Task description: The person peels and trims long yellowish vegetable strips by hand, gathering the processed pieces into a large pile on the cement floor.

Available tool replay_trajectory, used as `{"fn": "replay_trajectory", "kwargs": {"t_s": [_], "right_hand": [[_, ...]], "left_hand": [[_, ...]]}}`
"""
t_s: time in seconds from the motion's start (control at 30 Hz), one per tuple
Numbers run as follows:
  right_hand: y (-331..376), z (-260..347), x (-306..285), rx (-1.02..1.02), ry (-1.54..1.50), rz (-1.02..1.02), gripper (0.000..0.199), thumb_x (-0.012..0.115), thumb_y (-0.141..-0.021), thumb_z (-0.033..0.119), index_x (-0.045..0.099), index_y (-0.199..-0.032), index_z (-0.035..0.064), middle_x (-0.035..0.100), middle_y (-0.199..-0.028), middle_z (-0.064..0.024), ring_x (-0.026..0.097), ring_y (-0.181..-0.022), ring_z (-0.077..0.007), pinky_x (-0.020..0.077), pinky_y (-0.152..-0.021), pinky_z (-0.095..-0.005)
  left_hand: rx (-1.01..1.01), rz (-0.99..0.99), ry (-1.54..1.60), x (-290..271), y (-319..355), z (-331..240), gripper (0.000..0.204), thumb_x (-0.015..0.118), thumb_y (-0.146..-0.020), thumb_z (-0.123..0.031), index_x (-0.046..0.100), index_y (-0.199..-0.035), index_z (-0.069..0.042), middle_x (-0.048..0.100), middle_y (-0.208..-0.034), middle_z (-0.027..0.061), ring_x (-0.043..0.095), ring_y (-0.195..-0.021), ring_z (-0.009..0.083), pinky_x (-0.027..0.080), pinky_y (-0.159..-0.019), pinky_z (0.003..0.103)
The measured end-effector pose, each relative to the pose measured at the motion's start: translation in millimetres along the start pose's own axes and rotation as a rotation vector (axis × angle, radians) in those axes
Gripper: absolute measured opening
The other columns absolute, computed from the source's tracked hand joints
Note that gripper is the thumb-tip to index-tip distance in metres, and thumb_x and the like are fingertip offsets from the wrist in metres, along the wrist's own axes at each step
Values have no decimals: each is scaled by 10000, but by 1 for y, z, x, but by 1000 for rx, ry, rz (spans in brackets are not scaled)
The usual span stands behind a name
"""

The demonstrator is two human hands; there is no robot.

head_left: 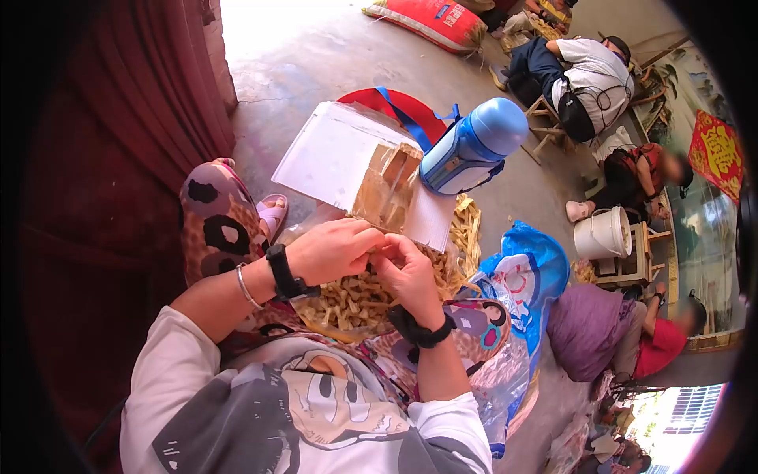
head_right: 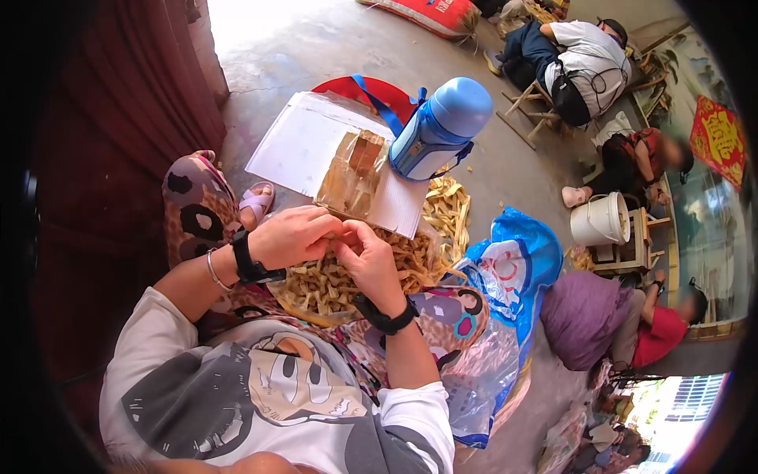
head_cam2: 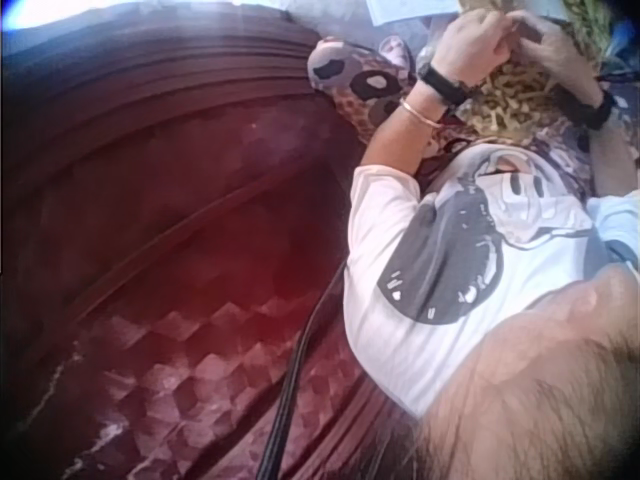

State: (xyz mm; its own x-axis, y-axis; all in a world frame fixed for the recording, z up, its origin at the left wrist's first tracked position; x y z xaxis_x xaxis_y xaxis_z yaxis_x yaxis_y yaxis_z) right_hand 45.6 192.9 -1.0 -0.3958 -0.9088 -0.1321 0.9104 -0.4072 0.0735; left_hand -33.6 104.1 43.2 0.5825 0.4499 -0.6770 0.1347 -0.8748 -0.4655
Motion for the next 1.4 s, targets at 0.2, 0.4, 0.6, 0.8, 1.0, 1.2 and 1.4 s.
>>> {"fn": "replay_trajectory", "kwargs": {"t_s": [0.2,0.4,0.6,0.8,1.0,1.2,1.4], "right_hand": [[1,-13,6,67,-12,-23,168,610,-848,47,568,-1007,12,597,-782,11,528,-702,-41,442,-623,-192],[2,-12,7,19,-42,-79,124,586,-806,5,552,-924,25,574,-740,20,507,-678,-37,432,-602,-197],[10,-3,2,-32,-152,-114,113,530,-778,-30,510,-857,48,538,-714,22,467,-623,-31,388,-542,-187],[15,1,5,169,-593,-102,148,537,-777,-45,461,-832,69,467,-689,30,427,-573,-25,340,-491,-179],[11,8,2,138,-336,56,185,567,-790,-37,503,-938,55,467,-701,35,433,-607,-26,354,-539,-166],[7,40,-19,-278,120,26,207,617,-851,87,590,-1050,37,563,-824,30,501,-735,-42,425,-680,-189],[12,8,-14,129,-179,193,185,613,-911,175,623,-984,5,575,-816,42,506,-735,-38,418,-656,-189]], "left_hand": [[82,67,-63,9,2,-8,314,620,-704,-43,529,-1005,-51,533,-866,95,563,-840,278,471,-749,353],[90,109,29,8,-2,-17,289,630,-682,-35,524,-950,-58,535,-835,91,564,-807,279,469,-704,354],[-222,185,431,8,-2,3,252,625,-691,-13,516,-916,-49,531,-746,52,532,-652,174,443,-577,287],[-452,233,789,22,4,14,214,624,-745,-38,510,-926,-41,536,-788,-5,486,-670,61,423,-593,214],[-368,334,564,8,1,5,179,592,-800,-13,514,-959,-38,537,-814,-31,475,-696,29,412,-594,191],[-543,308,1261,13,3,12,165,538,-841,-27,495,-1000,-29,619,-835,75,560,-682,100,447,-606,221],[-727,356,1529,21,12,8,146,551,-912,-137,467,-988,-44,649,-886,114,637,-771,146,515,-666,271]]}}
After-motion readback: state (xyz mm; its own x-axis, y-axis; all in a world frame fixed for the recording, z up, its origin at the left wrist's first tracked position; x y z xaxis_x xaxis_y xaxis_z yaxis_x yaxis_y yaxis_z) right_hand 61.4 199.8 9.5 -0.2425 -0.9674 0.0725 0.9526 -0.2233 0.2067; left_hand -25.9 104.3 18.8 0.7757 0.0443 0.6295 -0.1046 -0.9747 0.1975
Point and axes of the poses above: each hand's wrist, its own y-axis away from the middle knuckle, its own x-axis out of the palm, z = x × y, the point moved 8 cm from there along -y, towards the middle knuckle
